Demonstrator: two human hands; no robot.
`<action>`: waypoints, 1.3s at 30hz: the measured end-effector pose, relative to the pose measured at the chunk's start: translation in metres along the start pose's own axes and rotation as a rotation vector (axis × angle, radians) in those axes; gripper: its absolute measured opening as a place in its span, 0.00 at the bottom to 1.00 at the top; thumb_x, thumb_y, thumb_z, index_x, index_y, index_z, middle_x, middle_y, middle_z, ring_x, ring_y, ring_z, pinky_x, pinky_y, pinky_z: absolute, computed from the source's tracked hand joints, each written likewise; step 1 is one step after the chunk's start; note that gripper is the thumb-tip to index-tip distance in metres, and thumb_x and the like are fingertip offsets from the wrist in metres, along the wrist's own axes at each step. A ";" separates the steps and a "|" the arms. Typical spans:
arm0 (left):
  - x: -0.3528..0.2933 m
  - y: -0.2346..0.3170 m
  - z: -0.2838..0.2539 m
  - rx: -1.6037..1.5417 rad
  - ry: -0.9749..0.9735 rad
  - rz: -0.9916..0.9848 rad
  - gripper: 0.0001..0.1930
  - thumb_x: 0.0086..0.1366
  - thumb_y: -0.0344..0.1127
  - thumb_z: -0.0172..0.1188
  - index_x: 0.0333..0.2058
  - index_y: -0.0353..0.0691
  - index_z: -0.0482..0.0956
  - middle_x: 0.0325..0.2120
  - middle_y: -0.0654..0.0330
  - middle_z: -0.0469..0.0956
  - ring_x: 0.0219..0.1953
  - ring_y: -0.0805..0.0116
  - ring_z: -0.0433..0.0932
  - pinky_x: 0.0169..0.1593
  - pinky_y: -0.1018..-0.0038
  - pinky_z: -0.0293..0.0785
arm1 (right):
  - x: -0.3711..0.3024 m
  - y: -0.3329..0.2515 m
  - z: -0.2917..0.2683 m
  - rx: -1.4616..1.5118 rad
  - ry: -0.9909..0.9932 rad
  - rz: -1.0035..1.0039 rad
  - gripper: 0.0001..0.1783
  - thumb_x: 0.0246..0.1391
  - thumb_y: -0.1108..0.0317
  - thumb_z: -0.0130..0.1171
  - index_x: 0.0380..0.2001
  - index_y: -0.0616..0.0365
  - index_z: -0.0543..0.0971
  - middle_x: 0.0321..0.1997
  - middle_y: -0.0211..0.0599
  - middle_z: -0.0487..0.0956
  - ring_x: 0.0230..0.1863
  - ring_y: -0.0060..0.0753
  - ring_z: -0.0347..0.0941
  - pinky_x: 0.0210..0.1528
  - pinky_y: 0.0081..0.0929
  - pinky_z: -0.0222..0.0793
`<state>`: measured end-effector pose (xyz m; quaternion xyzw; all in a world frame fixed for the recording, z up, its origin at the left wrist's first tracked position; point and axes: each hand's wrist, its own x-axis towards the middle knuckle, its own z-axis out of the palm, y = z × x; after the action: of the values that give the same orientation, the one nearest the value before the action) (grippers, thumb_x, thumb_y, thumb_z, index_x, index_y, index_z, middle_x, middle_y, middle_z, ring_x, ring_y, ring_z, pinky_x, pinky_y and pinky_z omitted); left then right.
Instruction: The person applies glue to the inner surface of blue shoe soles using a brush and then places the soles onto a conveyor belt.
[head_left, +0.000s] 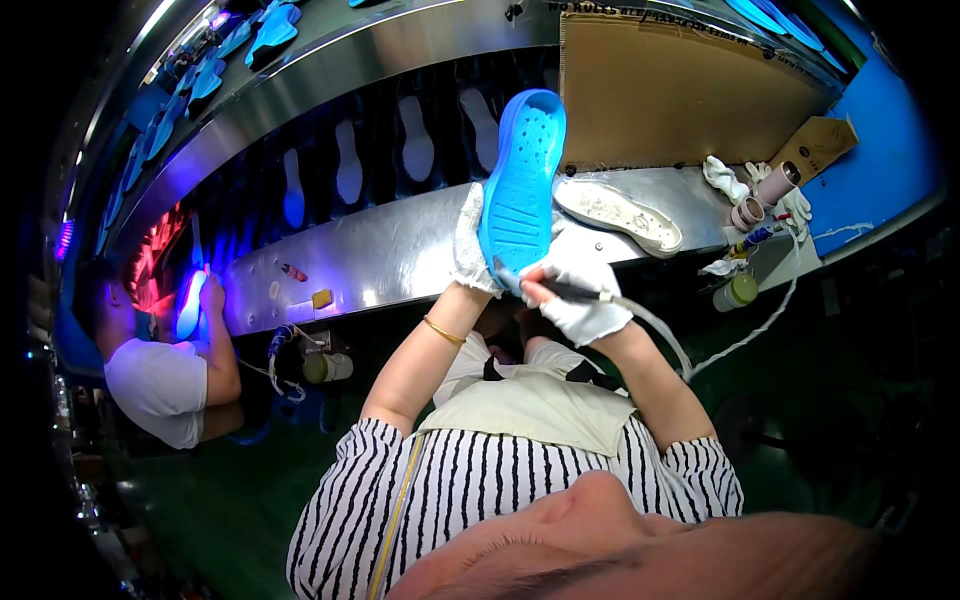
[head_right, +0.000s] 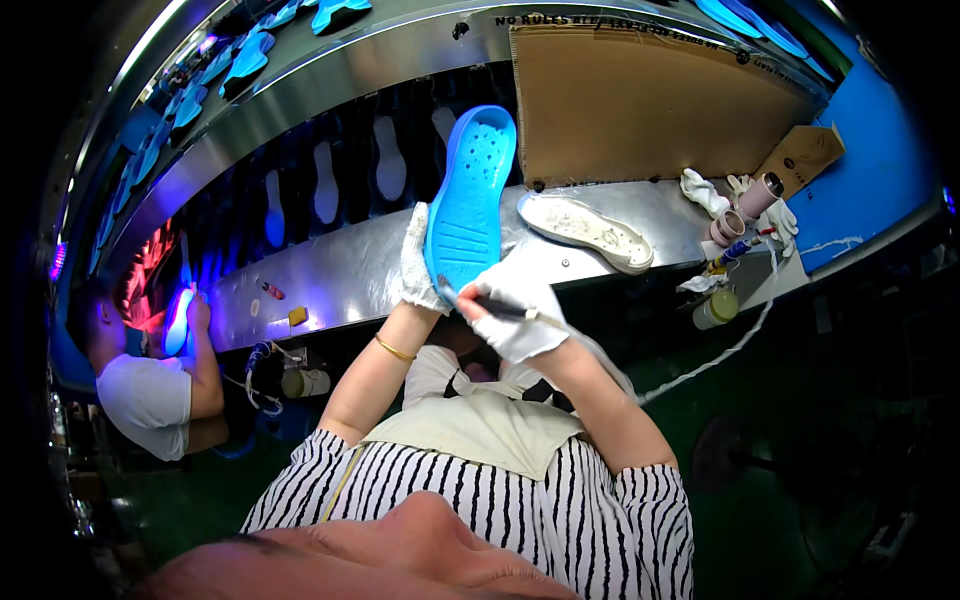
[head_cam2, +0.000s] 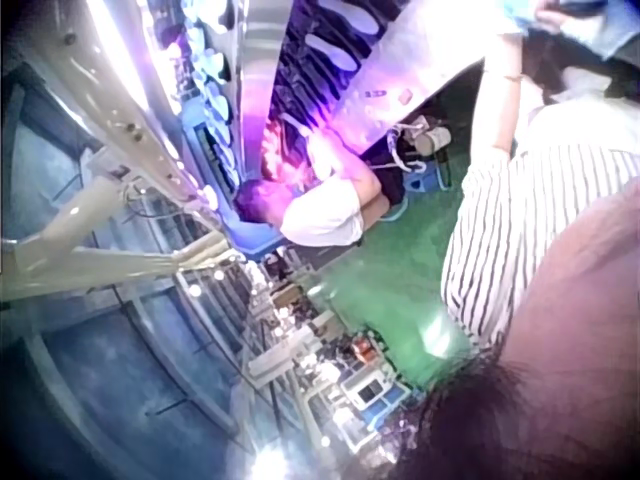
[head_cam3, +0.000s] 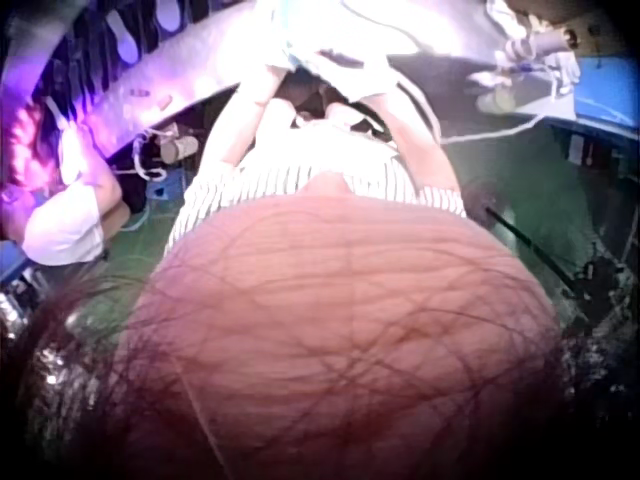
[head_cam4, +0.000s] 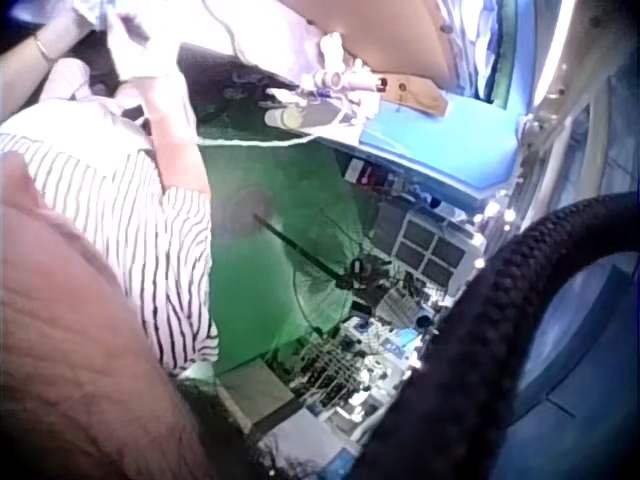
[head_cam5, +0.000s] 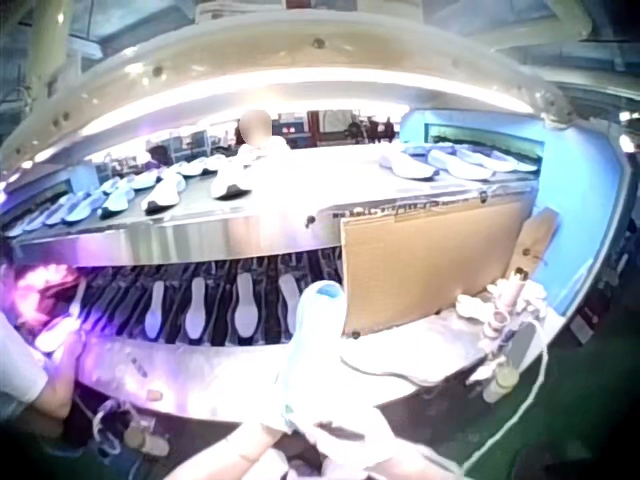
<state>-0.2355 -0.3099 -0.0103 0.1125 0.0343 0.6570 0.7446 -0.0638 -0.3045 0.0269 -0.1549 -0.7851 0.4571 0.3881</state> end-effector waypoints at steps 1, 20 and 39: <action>-0.002 -0.001 -0.002 0.022 0.028 0.019 0.35 0.64 0.60 0.38 0.56 0.34 0.61 0.49 0.44 0.69 0.48 0.48 0.72 0.53 0.56 0.69 | 0.000 -0.005 0.002 0.002 0.006 -0.012 0.03 0.44 0.75 0.62 0.25 0.61 0.78 0.21 0.32 0.77 0.24 0.21 0.72 0.29 0.19 0.68; -0.022 -0.024 0.015 0.150 0.090 -0.017 0.34 0.64 0.57 0.41 0.57 0.32 0.59 0.50 0.45 0.68 0.49 0.46 0.72 0.54 0.50 0.67 | 0.067 0.038 -0.052 0.103 0.443 0.129 0.04 0.50 0.73 0.60 0.26 0.62 0.77 0.22 0.30 0.75 0.23 0.17 0.70 0.28 0.17 0.66; -0.028 -0.001 0.005 0.362 0.101 -0.002 0.33 0.62 0.54 0.50 0.57 0.34 0.58 0.49 0.45 0.69 0.47 0.52 0.74 0.50 0.55 0.73 | 0.044 -0.003 -0.072 -0.329 -0.102 -0.372 0.09 0.36 0.82 0.60 0.25 0.59 0.76 0.28 0.38 0.77 0.32 0.41 0.74 0.36 0.31 0.70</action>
<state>-0.2369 -0.3381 -0.0083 0.2117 0.1894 0.6442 0.7102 -0.0377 -0.2366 0.0707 -0.0458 -0.8824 0.2513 0.3950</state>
